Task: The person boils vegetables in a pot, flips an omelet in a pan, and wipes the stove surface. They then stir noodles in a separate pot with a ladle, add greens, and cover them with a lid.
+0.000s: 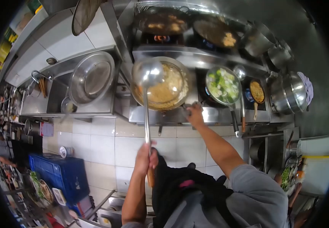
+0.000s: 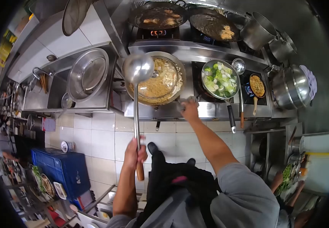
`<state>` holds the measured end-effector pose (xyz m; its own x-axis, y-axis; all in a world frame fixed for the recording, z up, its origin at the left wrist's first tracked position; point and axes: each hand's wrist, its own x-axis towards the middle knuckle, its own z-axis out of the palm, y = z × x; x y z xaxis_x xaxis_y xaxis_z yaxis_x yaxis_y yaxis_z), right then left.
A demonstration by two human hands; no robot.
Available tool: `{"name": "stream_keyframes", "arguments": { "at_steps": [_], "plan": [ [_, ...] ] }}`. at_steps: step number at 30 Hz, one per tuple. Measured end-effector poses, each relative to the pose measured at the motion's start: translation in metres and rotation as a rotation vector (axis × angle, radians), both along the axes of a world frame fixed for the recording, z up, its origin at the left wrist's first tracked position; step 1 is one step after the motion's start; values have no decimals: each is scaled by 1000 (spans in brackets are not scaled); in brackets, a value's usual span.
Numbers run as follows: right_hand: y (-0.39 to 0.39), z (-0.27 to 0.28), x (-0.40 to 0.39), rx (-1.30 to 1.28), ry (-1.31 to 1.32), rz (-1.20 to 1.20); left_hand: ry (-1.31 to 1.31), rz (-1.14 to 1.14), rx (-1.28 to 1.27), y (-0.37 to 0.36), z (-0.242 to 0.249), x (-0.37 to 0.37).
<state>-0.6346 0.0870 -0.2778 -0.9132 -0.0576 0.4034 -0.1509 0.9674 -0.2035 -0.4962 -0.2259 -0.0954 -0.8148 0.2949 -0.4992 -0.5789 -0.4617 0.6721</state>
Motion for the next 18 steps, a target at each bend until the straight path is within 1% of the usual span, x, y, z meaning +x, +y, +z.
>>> {"name": "stream_keyframes", "arguments": {
  "at_steps": [1, 3, 4, 5, 6, 8, 10, 11, 13, 14, 15, 16, 18],
  "plan": [
    [10, -6, 1, -4, 0, -8, -25, 2, 0, -21, -4, 18],
    [23, -11, -7, -802, -205, -223, -44, -54, -106, -62, -2, 53],
    [7, 36, -15, -779, -68, -177, -73, -58, -90, -81, 1, 68],
    [-19, 94, -26, -753, 63, -132, -108, -61, -74, -96, 3, 80],
    [-37, 105, -53, -804, 127, -9, -111, -67, -76, -109, 4, 86],
    [-85, 134, -110, -573, 85, 98, -118, -87, -138, -127, 8, 95],
    [-121, 124, -166, -381, -315, 45, -109, -95, -147, -139, 16, 87],
    [-131, 117, -183, -382, -303, 41, -108, -103, -156, -144, 17, 81],
    [-143, 101, -201, -92, -385, 47, -84, -118, -184, -155, 16, 73],
    [-145, 100, -207, -97, -383, 38, -47, -117, -250, -157, 16, 69],
    [-146, 98, -210, -63, -443, 46, -14, -117, -315, -158, 17, 68],
    [-147, 98, -214, -27, -499, 59, -33, -107, -293, -161, 10, 69],
    [-144, 91, -218, -32, -475, 91, -12, -98, -277, -157, 7, 62]
  ]
}}
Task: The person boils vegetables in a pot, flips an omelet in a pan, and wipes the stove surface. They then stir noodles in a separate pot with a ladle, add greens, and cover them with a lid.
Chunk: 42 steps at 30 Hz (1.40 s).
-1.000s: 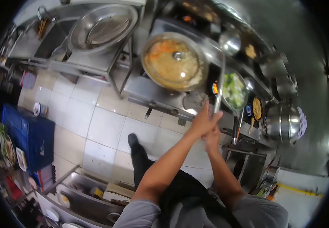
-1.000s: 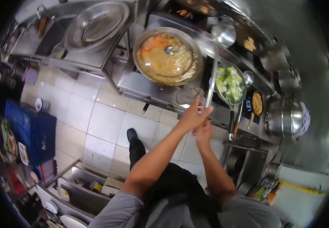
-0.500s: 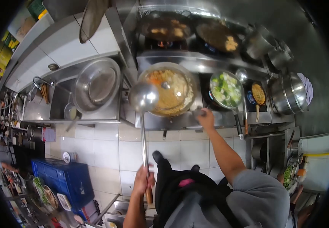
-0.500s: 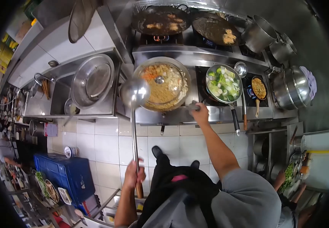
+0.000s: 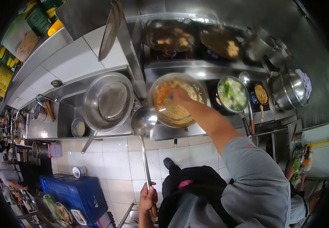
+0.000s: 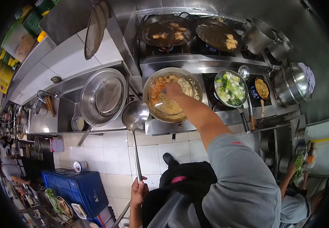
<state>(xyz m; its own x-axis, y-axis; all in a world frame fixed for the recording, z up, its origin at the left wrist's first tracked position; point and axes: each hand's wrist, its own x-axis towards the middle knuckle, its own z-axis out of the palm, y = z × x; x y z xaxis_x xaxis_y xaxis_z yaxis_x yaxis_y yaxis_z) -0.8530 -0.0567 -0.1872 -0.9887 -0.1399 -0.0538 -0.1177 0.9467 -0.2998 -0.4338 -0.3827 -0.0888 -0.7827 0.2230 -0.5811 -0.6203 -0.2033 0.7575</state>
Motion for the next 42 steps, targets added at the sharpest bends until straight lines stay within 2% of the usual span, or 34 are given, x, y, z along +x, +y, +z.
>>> {"name": "stream_keyframes", "arguments": {
  "at_steps": [2, 5, 7, 9, 10, 11, 12, 13, 15, 16, 18, 19, 20, 21, 23, 24, 25, 27, 28, 29, 31, 33, 34, 35, 37, 38, 40, 41, 42],
  "plan": [
    [3, 3, -3, -18, 23, 38, 30, 17, -5, 4, 2, -6],
    [17, 63, 1, -10, -25, 31, 106, 53, -58, 16, 16, -20],
    [44, 95, 3, -465, -55, -196, 130, 53, -69, 23, 26, -32],
    [87, 99, 9, -820, -76, -250, 202, 4, -211, 42, 43, -49],
    [104, 98, 19, -828, -79, -244, 176, -40, -284, 52, 48, -56],
    [117, 102, 32, -1146, -53, -310, 182, -31, -292, 66, 52, -65],
    [129, 105, 42, -1466, -28, -371, 148, -75, -409, 81, 55, -75],
    [138, 105, 52, -1476, -27, -360, 110, -124, -528, 94, 54, -78],
    [159, 93, 74, -1814, -95, -507, 299, -135, -765, 115, -32, -74],
    [169, 81, 83, -1824, -92, -506, 562, -45, -911, 143, -28, -79],
    [183, 59, 103, -2121, -199, -550, 481, -72, -921, 182, -29, -90],
    [188, 51, 117, -2137, -198, -555, 448, -110, -908, 189, -41, -93],
    [191, 49, 132, -2265, -237, -573, 444, -122, -836, 187, -57, -96],
    [196, 53, 142, -2391, -274, -580, 452, -127, -844, 192, -34, -96],
    [211, 62, 168, -2386, -302, -540, 434, -192, -924, 197, 10, -85],
    [220, 65, 181, -2326, -275, -469, 632, -185, -972, 190, 4, -76],
    [225, 65, 193, -2267, -246, -404, 554, -249, -1041, 182, -1, -68],
    [232, 63, 212, -2293, -215, -439, 433, -398, -1184, 153, -29, -72],
    [239, 65, 220, -2273, -208, -418, 497, -387, -1229, 139, -33, -84],
    [242, 67, 231, -2256, -198, -401, 499, -393, -1231, 138, -11, -99],
    [246, 84, 249, -2257, -178, -447, 713, -301, -1171, 140, -1, -120],
    [246, 109, 268, -2346, -289, -327, 736, -299, -1116, 167, 5, -142],
    [246, 102, 274, -2380, -266, -434, 752, -287, -1064, 186, 8, -155],
    [244, 105, 279, -2385, -256, -439, 513, -333, -1032, 208, 10, -165],
    [244, 116, 286, -2312, -192, -575, 209, -343, -868, 250, 37, -166],
    [246, 117, 288, -2311, -177, -568, 222, -346, -863, 242, 19, -162],
    [250, 113, 300, -2309, -111, -585, 733, -353, -1045, 213, -36, -143],
    [254, 111, 304, -2313, -100, -590, 738, -362, -1043, 217, -26, -138],
    [258, 111, 312, -2289, -86, -531, 548, -362, -979, 225, -3, -123]
  ]
}}
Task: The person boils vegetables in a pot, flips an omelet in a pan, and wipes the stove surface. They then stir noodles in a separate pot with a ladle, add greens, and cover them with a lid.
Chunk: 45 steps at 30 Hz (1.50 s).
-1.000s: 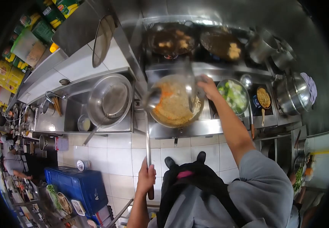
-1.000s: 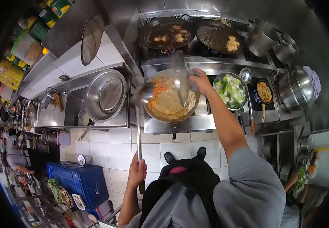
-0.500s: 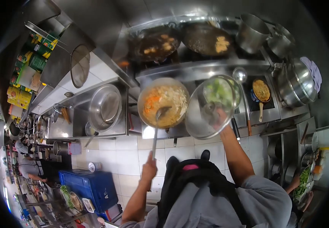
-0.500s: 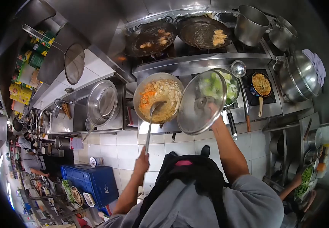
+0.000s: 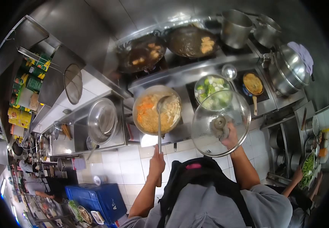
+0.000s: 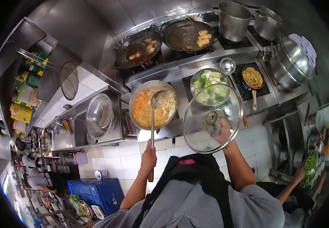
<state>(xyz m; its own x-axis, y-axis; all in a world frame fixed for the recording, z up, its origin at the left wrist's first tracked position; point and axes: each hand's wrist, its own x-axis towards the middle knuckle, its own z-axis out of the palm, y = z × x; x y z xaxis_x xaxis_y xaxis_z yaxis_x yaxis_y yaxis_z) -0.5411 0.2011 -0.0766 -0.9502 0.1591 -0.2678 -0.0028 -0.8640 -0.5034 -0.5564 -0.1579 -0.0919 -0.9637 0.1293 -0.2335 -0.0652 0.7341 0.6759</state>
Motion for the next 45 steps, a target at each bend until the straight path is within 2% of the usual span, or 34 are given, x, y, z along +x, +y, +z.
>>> {"name": "stream_keyframes", "arguments": {
  "at_steps": [2, 3, 5, 9, 11, 13, 15, 17, 19, 20, 22, 23, 25, 26, 27, 28, 29, 30, 31, 33, 35, 36, 38, 39, 40, 41, 42, 43, 44, 45],
  "plan": [
    [3, 2, 9, 21, 24, -1, -352, 155, 77, 23, 30, 14],
    [4, 0, 12, 21, 23, 1, -201, 88, 61, 9, -35, 15],
    [6, -5, 17, -35, 61, -5, -140, 81, -39, 5, -47, -7],
    [9, -7, 24, -45, 55, 36, -44, 29, -31, 11, 23, -10],
    [6, -8, 25, -59, 18, 33, -336, 127, 113, 24, 29, 2],
    [4, -11, 25, -76, 46, 44, -443, 170, 110, 43, 32, 9],
    [2, -6, 25, -88, 75, 53, 2, 14, -37, 14, -34, 0],
    [-3, 4, 25, -90, -67, -32, 158, 39, -72, 9, -30, -22],
    [2, 1, 29, -74, -40, -1, 64, 89, -143, 18, -6, -48],
    [4, 0, 28, -57, 5, 28, 61, 90, -145, 16, -12, -48],
    [2, 1, 32, -64, 3, 21, -35, 3, 42, 21, -30, -52],
    [6, 3, 28, -66, 7, 12, -250, 72, -21, 40, 17, -40],
    [8, 7, 22, -65, 6, 3, 129, 1, -70, 26, -23, -8],
    [7, 8, 26, -68, -12, -2, 122, -9, -73, 26, -21, 0],
    [8, 7, 34, -71, -37, -10, -29, 38, -22, 27, -17, 11],
    [17, -9, 35, -120, 29, 92, -178, 68, 32, 31, -16, 19],
    [21, -28, 34, -188, 111, 137, -206, 69, -20, 26, -39, 18],
    [25, -44, 36, -246, 195, 165, -206, 72, -13, 31, -30, 9],
    [28, -57, 39, -219, 116, 131, -209, 75, -8, 33, -20, -2],
    [22, -50, 43, -186, 31, 65, 343, -107, 7, 3, -63, -18],
    [11, -22, 36, -195, 60, 92, -143, 107, 87, 26, 14, 0],
    [11, -24, 38, -159, -3, 89, -251, 128, 119, 28, 22, 11],
    [14, -39, 41, -184, 6, 118, -464, 192, 368, 39, 30, 35],
    [14, -47, 38, -191, 16, 117, -485, 193, 485, 40, 8, 42],
    [12, -48, 36, -213, 18, 169, -295, 140, 454, 38, -38, 39],
    [12, -41, 38, -214, 14, 142, -228, 129, 358, 43, -47, 27],
    [13, -34, 41, -208, 9, 105, -241, 162, 285, 51, -27, 14],
    [13, -27, 40, -210, 16, 132, -214, 138, 230, 41, -37, -2],
    [12, -20, 40, -179, 32, 124, -181, 119, 136, 40, -20, -14],
    [13, -18, 43, -148, 40, 110, -7, 63, 49, 32, -27, -23]
  ]
}}
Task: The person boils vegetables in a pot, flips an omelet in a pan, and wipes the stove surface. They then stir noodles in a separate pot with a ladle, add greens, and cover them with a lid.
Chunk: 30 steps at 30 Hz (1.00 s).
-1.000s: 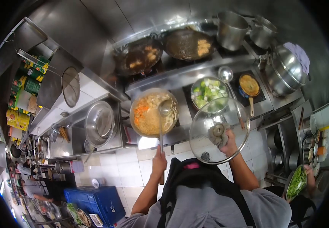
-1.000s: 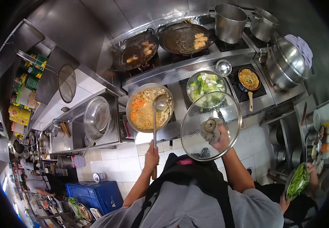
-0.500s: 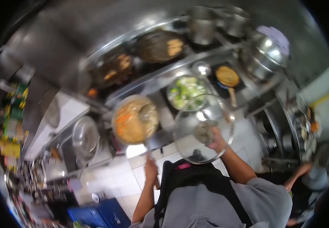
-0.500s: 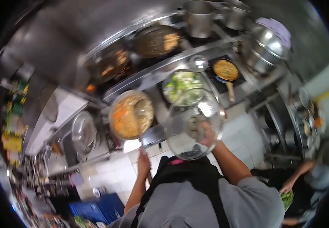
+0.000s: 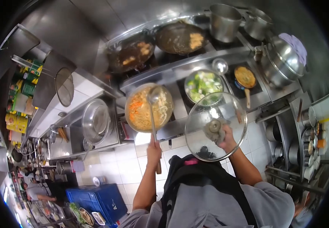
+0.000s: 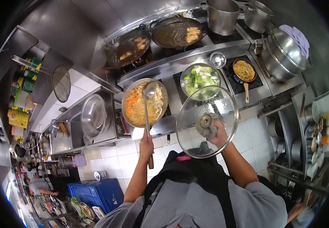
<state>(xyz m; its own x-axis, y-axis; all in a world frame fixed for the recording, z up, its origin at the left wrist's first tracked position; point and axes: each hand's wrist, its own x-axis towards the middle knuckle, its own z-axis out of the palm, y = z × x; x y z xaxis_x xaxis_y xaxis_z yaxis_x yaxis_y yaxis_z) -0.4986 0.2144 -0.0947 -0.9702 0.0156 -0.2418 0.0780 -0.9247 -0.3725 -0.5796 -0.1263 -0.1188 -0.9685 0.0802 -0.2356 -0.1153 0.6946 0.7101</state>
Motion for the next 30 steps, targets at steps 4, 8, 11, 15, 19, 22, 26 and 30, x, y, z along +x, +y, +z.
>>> {"name": "stream_keyframes", "arguments": {
  "at_steps": [4, 8, 11, 15, 19, 22, 26, 30],
  "plan": [
    [7, -4, 2, 71, -30, 13, -16, 14, -13, 9, -1, -28],
    [11, -4, 5, 88, -108, -60, -196, 61, -49, 20, 47, 10],
    [19, -22, 13, 13, 51, 33, -192, 62, 71, 16, 20, 41],
    [10, 2, 6, 148, -136, -91, -168, 86, 0, 12, -6, 21],
    [16, -8, 7, 183, -112, -50, -89, 57, 17, 17, 26, -2],
    [21, -29, 6, 38, -13, 25, -292, 119, 303, 39, 21, 4],
    [9, 1, 4, 92, -91, -56, 204, -62, -67, -6, -48, 11],
    [9, -6, 15, 125, -82, 1, 91, -8, -229, 10, 20, -23]
  ]
}}
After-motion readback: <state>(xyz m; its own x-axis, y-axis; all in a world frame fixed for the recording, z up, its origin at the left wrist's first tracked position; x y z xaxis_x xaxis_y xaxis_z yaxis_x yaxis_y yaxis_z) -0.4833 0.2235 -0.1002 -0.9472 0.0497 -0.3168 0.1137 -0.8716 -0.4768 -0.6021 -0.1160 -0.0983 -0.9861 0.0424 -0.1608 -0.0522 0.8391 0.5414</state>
